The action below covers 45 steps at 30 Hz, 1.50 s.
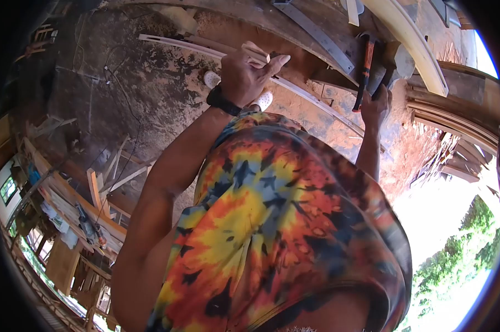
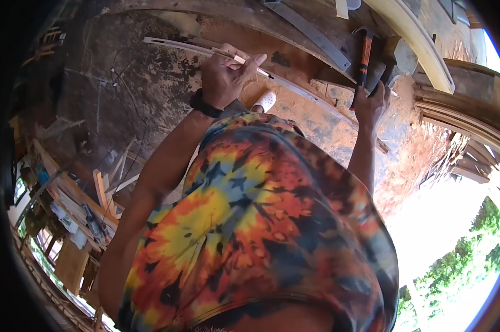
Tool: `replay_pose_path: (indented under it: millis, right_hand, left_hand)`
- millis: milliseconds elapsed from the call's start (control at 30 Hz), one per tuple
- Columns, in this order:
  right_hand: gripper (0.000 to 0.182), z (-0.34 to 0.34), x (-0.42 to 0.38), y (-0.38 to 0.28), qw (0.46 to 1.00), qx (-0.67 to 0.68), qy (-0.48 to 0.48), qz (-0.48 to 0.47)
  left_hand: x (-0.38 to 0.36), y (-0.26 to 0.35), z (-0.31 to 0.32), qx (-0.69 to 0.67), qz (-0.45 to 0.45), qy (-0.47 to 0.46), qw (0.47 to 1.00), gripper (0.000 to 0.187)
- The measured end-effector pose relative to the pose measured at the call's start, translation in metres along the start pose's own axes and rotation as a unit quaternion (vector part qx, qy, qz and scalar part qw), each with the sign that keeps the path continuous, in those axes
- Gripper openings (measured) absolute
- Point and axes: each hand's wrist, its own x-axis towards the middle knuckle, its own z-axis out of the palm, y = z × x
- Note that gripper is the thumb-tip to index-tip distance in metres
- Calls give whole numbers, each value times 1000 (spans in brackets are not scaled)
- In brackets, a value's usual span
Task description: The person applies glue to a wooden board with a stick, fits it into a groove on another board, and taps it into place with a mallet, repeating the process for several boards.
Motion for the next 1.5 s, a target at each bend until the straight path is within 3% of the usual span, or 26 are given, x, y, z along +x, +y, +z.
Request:
replay_pose_path:
  millis: [33,133,200,333,400,500,533,867,933,1033,1100,1167,1233,1267,1300,1367,1467,1500]
  right_hand:
    - [61,4,0,-5,996,69,0,-48]
    - [62,-1,-5,-50,990,67,-83,-94]
    - [62,9,-6,-56,991,47,-76,-100]
    - [62,27,-4,-44,992,38,-79,-93]
    - [62,28,-8,-38,992,31,-93,-78]
    - [61,27,-7,-26,993,6,-99,-57]
    - [61,24,-12,-21,993,8,-104,-52]
    - [65,26,-22,-8,994,-15,-99,-33]
    - [72,29,-16,-6,988,74,-137,2]
    - [74,33,-5,-8,983,60,-151,86]
    - [71,50,7,4,985,44,-135,94]
    - [68,55,14,2,987,28,-120,104]
    - [60,53,25,-1,965,64,-164,195]
    - [48,45,31,-8,957,51,-161,236]
    - [48,43,33,-4,957,53,-161,235]
    - [42,37,32,13,918,150,-195,312]
    - [31,-14,-6,-14,913,202,-173,309]
    - [26,-39,-25,-33,895,281,-163,306]
  left_hand:
    - [1,4,-1,-3,-4,-2,1000,28]
    - [3,10,-1,71,-25,-39,996,31]
    - [5,10,-3,95,-20,-84,992,33]
    - [-9,-7,6,75,6,-90,993,32]
    - [-35,-15,20,-19,-85,-153,984,29]
    - [-43,-24,27,-51,-110,-148,981,25]
    - [-44,-32,28,-12,-70,-154,986,22]
    - [-44,-33,49,21,-26,-116,993,23]
    - [-43,-33,52,25,-19,-115,993,24]
    - [-41,-34,57,34,-9,-107,994,26]
    - [-40,-36,58,41,-9,-100,994,28]
    - [-38,-33,56,15,-81,-129,988,32]
    - [-34,-38,51,25,-57,-157,986,33]
    - [-32,-41,49,34,-36,-185,981,34]
    - [-30,-49,48,35,-34,-184,982,34]
    - [-35,-76,51,8,-48,-254,966,32]
    - [-51,-141,63,-15,-96,-313,945,27]
    - [-51,-150,63,-15,-98,-314,944,27]
